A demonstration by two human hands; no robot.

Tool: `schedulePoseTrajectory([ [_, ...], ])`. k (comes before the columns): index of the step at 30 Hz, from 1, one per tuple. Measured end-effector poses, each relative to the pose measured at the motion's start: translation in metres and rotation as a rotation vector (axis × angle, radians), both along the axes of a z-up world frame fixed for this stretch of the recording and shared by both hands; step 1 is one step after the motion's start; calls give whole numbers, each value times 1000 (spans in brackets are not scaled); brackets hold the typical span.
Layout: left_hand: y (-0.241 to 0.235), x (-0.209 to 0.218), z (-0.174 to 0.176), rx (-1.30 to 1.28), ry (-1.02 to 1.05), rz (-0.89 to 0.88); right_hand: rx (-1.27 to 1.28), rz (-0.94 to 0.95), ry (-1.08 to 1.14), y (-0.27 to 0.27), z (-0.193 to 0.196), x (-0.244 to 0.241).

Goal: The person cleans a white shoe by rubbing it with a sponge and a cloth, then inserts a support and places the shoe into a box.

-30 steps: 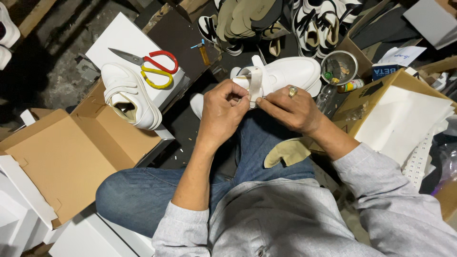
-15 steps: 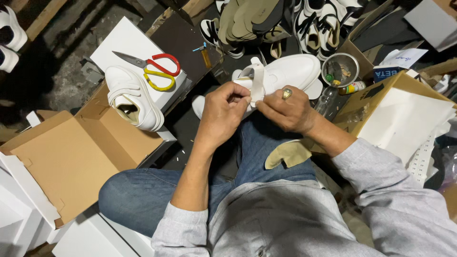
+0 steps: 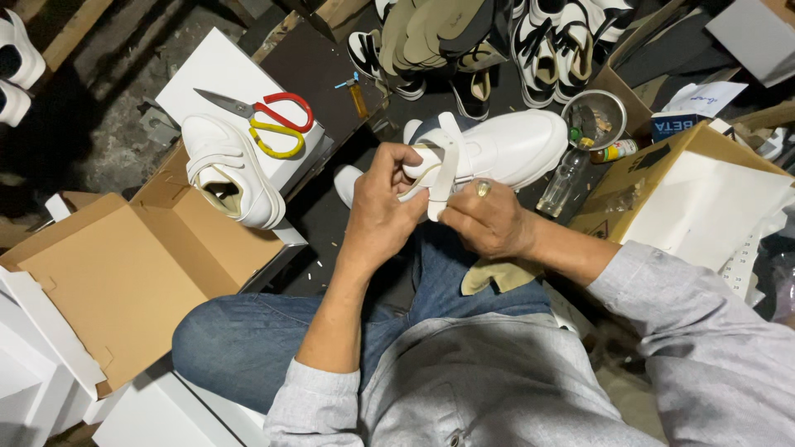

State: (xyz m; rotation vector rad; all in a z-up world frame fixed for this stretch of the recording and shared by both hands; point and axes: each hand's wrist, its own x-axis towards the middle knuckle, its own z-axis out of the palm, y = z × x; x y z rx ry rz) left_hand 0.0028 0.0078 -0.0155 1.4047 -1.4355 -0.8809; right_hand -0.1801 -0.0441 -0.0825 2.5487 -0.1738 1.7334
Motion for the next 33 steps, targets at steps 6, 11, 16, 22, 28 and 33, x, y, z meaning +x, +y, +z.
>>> schedulePoseTrajectory([
  [6,-1,-2,11,-7,79,102,60,161,19,28,4,3],
  [11,7,-1,14,-26,37,-4,334,129,-114,56,-39,-14],
  [16,22,-4,1,-61,-13,-87,537,-8,-118,24,49,-21],
  [22,35,-9,-9,-127,-65,-90,688,-108,42,-10,71,-4],
  [28,39,-9,-19,-181,-67,-103,842,-168,311,-26,47,8],
  [33,39,-8,-29,-201,-68,-130,954,-192,575,-43,32,4],
])
